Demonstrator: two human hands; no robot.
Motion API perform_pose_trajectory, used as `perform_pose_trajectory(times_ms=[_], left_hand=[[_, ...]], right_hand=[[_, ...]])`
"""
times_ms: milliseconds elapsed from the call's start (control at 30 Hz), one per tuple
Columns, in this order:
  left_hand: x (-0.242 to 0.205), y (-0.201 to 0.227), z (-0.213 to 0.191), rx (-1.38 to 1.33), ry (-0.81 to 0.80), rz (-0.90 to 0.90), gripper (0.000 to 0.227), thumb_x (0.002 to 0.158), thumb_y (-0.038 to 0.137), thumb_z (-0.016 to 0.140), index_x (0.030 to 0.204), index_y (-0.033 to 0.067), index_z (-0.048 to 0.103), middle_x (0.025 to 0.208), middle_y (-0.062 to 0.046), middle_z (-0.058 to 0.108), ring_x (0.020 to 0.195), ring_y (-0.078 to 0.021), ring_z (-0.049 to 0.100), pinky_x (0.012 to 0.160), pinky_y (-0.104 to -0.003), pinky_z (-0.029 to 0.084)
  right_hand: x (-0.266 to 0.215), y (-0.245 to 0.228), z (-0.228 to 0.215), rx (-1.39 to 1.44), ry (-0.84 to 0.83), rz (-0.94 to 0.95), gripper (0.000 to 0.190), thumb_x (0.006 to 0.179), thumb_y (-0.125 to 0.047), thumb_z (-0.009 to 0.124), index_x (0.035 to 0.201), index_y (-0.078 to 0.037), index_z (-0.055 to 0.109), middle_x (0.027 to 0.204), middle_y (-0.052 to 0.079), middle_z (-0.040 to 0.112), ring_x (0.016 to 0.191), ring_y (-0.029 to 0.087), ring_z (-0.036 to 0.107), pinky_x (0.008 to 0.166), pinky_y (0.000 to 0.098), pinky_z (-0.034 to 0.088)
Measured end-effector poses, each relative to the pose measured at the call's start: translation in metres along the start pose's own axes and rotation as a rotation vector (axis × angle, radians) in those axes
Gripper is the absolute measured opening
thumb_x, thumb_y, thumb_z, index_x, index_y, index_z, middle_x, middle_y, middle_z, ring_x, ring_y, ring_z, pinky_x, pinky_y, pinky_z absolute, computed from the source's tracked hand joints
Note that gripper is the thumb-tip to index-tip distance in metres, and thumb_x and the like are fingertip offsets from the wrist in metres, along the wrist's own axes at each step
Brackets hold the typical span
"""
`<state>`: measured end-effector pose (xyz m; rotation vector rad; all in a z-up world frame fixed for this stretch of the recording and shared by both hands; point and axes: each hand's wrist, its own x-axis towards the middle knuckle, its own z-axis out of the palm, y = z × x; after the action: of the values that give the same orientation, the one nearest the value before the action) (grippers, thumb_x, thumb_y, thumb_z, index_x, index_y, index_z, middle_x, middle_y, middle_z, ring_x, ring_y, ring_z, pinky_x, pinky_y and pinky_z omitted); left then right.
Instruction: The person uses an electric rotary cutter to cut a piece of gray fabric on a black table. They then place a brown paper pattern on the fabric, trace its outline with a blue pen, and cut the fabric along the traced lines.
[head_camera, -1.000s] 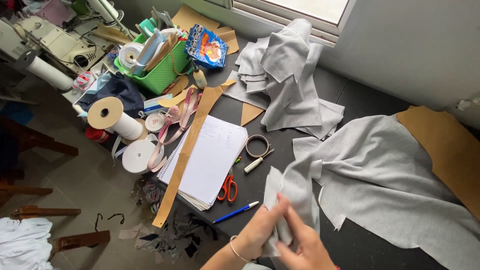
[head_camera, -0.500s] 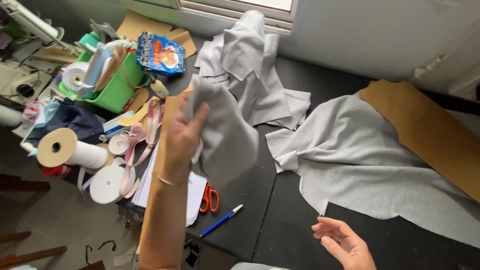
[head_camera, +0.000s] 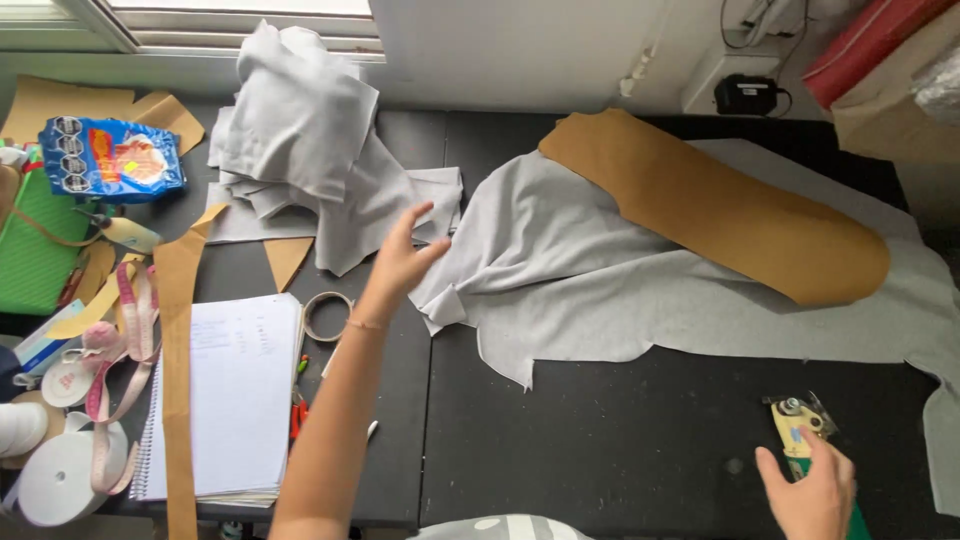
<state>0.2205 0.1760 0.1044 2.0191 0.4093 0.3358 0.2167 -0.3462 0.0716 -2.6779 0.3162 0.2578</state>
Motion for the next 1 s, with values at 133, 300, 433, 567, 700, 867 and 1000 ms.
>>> perform_pose_trajectory(times_ms=[133, 300, 433, 567, 700, 867, 1000], left_hand=[[-0.078, 0.001, 0.062, -0.583, 0.283, -0.654, 0.054, 0.068, 0.016, 0.058, 0.120, 0.0138, 0.044, 0.127, -0.007, 0.046, 0.120, -0.0158, 0.041, 0.092, -0.026, 0.037], [-0.132, 0.018, 0.084, -0.732, 0.493, -0.894, 0.042, 0.074, 0.006, 0.050, 0.115, 0.0114, 0.047, 0.121, -0.004, 0.048, 0.116, -0.0131, 0.044, 0.089, -0.029, 0.040], [-0.140, 0.019, 0.077, -0.892, 0.491, -0.905, 0.049, 0.075, 0.004, 0.048, 0.123, 0.0044, 0.042, 0.125, -0.008, 0.048, 0.114, -0.0173, 0.047, 0.090, -0.031, 0.041], [-0.123, 0.033, 0.082, -0.966, 0.426, -0.923, 0.057, 0.072, 0.006, 0.052, 0.127, 0.0020, 0.036, 0.128, -0.008, 0.046, 0.113, -0.0160, 0.047, 0.095, -0.034, 0.037], [-0.095, 0.016, 0.111, -1.050, 0.339, -0.906, 0.040, 0.072, 0.007, 0.058, 0.110, 0.0116, 0.048, 0.112, 0.000, 0.053, 0.108, -0.0128, 0.050, 0.090, -0.032, 0.039], [-0.071, 0.004, 0.139, -1.113, 0.236, -0.992, 0.034, 0.065, 0.030, 0.070, 0.088, 0.0146, 0.050, 0.072, 0.000, 0.050, 0.057, -0.0097, 0.050, 0.051, -0.022, 0.038], [-0.073, 0.031, 0.142, -1.346, 0.161, -0.924, 0.043, 0.072, 0.031, 0.068, 0.106, 0.0088, 0.055, 0.103, -0.008, 0.060, 0.098, -0.0214, 0.057, 0.088, -0.035, 0.042]], right_hand=[[0.053, 0.099, 0.005, -0.459, -0.089, 0.173, 0.090, 0.056, -0.061, 0.060, 0.130, -0.014, 0.040, 0.120, 0.018, 0.048, 0.108, 0.036, 0.047, 0.089, 0.0489, 0.038], [0.025, 0.071, -0.005, -0.335, -0.039, 0.129, 0.072, 0.062, -0.045, 0.067, 0.123, -0.013, 0.048, 0.106, 0.012, 0.055, 0.100, 0.030, 0.050, 0.079, 0.0418, 0.046], [-0.010, 0.078, 0.025, -0.273, 0.117, -0.172, 0.068, 0.051, -0.039, 0.072, 0.114, -0.020, 0.056, 0.088, 0.009, 0.059, 0.081, 0.028, 0.057, 0.068, 0.0340, 0.045], [-0.042, 0.022, 0.024, -0.309, -0.087, -0.145, 0.054, 0.056, -0.038, 0.071, 0.106, -0.026, 0.053, 0.089, 0.001, 0.057, 0.086, 0.022, 0.055, 0.069, 0.0335, 0.046], [-0.027, -0.006, 0.003, 0.083, -0.356, 0.049, 0.048, 0.067, -0.035, 0.064, 0.111, -0.019, 0.055, 0.102, 0.000, 0.056, 0.094, 0.013, 0.053, 0.079, 0.0290, 0.046], [0.075, 0.019, 0.002, 1.041, -0.185, 0.258, 0.038, 0.084, -0.015, 0.046, 0.118, 0.002, 0.045, 0.112, 0.021, 0.052, 0.100, 0.027, 0.052, 0.080, 0.0363, 0.045], [0.194, 0.076, 0.032, 1.776, -0.212, 0.750, 0.054, 0.080, -0.021, 0.064, 0.113, -0.005, 0.025, 0.106, 0.012, 0.043, 0.094, 0.023, 0.058, 0.065, 0.0218, 0.052]])
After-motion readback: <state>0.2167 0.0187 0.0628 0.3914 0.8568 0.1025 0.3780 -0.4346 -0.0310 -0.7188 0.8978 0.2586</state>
